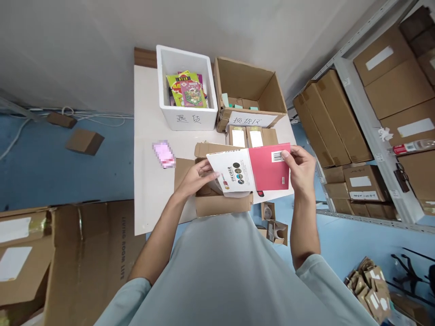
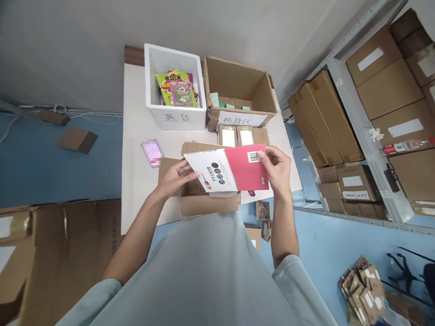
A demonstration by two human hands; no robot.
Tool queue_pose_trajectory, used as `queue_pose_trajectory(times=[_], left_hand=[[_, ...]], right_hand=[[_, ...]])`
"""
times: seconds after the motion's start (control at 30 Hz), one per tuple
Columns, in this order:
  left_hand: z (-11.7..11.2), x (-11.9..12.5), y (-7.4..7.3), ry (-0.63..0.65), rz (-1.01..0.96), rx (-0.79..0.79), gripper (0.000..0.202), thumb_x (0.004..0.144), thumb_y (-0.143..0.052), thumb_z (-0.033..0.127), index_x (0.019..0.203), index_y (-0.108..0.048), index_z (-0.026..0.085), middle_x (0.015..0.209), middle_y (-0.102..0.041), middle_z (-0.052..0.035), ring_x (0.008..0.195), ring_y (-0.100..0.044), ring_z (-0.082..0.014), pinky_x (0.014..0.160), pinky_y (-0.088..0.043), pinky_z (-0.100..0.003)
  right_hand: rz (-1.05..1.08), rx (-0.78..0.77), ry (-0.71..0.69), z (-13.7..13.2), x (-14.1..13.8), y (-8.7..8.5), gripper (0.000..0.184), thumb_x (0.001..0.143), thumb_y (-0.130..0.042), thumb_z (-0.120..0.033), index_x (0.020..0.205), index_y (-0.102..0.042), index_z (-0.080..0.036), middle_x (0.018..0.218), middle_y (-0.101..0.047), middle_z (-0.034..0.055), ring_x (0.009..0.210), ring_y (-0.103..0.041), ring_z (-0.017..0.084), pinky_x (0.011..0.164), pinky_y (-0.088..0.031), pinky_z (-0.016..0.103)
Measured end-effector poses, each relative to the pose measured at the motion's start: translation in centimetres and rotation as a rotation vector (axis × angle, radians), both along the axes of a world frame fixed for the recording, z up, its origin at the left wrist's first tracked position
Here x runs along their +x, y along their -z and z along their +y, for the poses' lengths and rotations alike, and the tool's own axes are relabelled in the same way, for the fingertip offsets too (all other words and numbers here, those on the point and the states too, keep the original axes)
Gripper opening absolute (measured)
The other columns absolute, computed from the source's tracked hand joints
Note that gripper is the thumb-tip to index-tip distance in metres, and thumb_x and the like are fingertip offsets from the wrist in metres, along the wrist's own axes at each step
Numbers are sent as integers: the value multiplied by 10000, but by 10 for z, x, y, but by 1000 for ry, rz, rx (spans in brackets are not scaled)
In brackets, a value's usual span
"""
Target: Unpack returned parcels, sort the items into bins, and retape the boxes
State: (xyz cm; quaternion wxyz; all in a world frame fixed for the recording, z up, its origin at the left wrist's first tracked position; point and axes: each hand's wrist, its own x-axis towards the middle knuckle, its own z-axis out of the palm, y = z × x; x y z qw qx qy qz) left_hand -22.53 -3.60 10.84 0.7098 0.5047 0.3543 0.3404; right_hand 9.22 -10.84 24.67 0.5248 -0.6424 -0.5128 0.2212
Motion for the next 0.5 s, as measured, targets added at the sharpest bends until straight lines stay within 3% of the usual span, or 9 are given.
queue_pose_trajectory(times=[0.13, 0.23, 0.4, 0.43, 0.5], left_hand=[[3, -3, -3, -97, 24, -56, 732, 639, -1073, 704, 1130, -879, 197, 1263, -874, -166, 1222, -791, -397, 1164, -611, -569], [7, -10, -6, -138, 12, -69, 728, 580, -1092, 719, 1035, -873, 194, 1196, -882, -164, 1165, -805, -384, 1150, -613, -561], [14, -17, -22, -133, -29, -121, 716, 560, -1111, 699, 1017, -877, 200, 1194, -885, -155, 1179, -804, -373, 1158, -611, -540], [15, -16, -26, -146, -44, -148, 722, 541, -1120, 691, 1009, -876, 197, 1173, -888, -153, 1169, -806, -370, 1158, -610, -536], [16, -15, -30, -182, -82, -207, 738, 507, -1135, 672, 1000, -872, 190, 1126, -891, -149, 1142, -816, -364, 1151, -612, -533]], right_hand=[[77, -41, 18, 15, -13, 14, 472, 923, -893, -695, 1050, -858, -241, 1004, -855, 51, 906, -771, 239, 816, -638, 363], [27, -55, 40, 19, -20, 23, 488, 986, -819, -701, 1122, -849, -233, 1110, -865, 92, 985, -789, 269, 891, -658, 411], [-417, -37, 204, -2, -39, 45, 534, 1111, -665, -633, 1480, -755, -258, 1429, -777, 175, 1276, -736, 339, 1118, -626, 553], [-523, -39, 189, -10, -46, 53, 545, 1121, -660, -608, 1542, -719, -267, 1502, -739, 185, 1353, -705, 351, 1179, -596, 578], [-674, -58, 29, -28, -60, 72, 605, 1102, -706, -584, 1625, -654, -283, 1616, -671, 191, 1476, -649, 369, 1239, -568, 590]])
